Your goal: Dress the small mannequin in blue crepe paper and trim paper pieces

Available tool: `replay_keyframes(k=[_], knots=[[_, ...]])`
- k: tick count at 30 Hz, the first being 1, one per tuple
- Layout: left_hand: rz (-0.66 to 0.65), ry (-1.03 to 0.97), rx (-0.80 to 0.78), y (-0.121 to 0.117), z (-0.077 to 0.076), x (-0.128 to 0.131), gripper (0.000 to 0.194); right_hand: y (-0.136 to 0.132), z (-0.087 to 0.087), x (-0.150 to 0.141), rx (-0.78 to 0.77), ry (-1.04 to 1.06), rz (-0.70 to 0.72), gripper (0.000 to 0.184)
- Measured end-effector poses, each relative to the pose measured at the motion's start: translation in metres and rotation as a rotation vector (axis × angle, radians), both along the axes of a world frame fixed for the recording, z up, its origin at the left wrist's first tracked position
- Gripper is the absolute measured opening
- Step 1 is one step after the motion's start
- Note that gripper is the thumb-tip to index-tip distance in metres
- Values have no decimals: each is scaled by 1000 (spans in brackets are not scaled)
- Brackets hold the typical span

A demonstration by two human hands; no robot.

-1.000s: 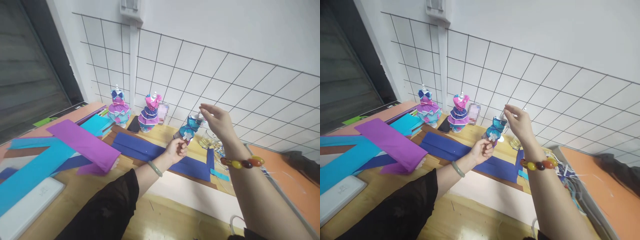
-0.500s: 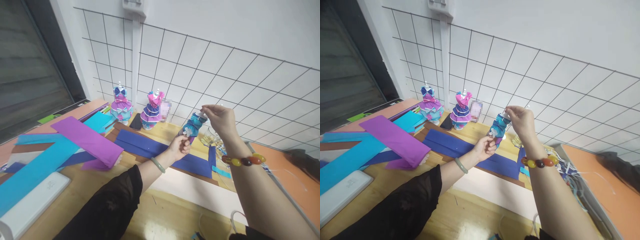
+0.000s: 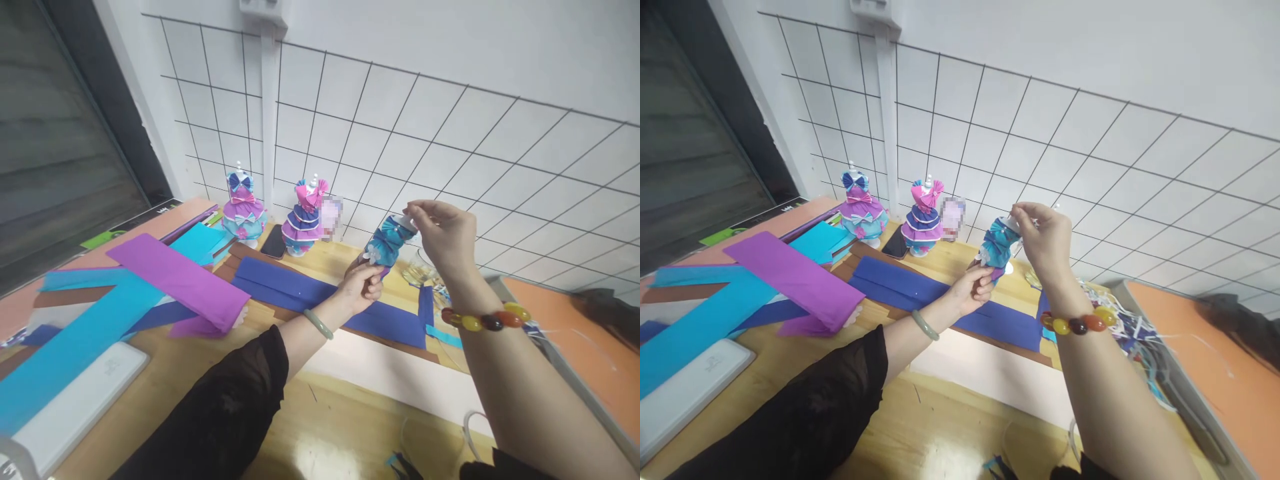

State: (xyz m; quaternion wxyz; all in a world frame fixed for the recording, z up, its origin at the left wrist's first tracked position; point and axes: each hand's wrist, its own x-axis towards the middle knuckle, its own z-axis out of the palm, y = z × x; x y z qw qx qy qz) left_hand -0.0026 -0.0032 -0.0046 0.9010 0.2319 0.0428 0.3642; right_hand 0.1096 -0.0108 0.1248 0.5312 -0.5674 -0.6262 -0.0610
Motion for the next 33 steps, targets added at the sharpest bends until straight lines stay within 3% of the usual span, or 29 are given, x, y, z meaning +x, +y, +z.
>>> replay_keyframes(k=[15, 27, 33], knots=[[82, 78, -15, 13, -8, -2, 28, 4, -14, -5, 47, -12, -76, 16], [106, 239, 9, 5, -4, 0, 30, 6, -25, 13, 43, 73, -31, 20], [65, 215, 35, 3, -3, 1, 28, 7, -25, 8, 54, 112, 5, 14]])
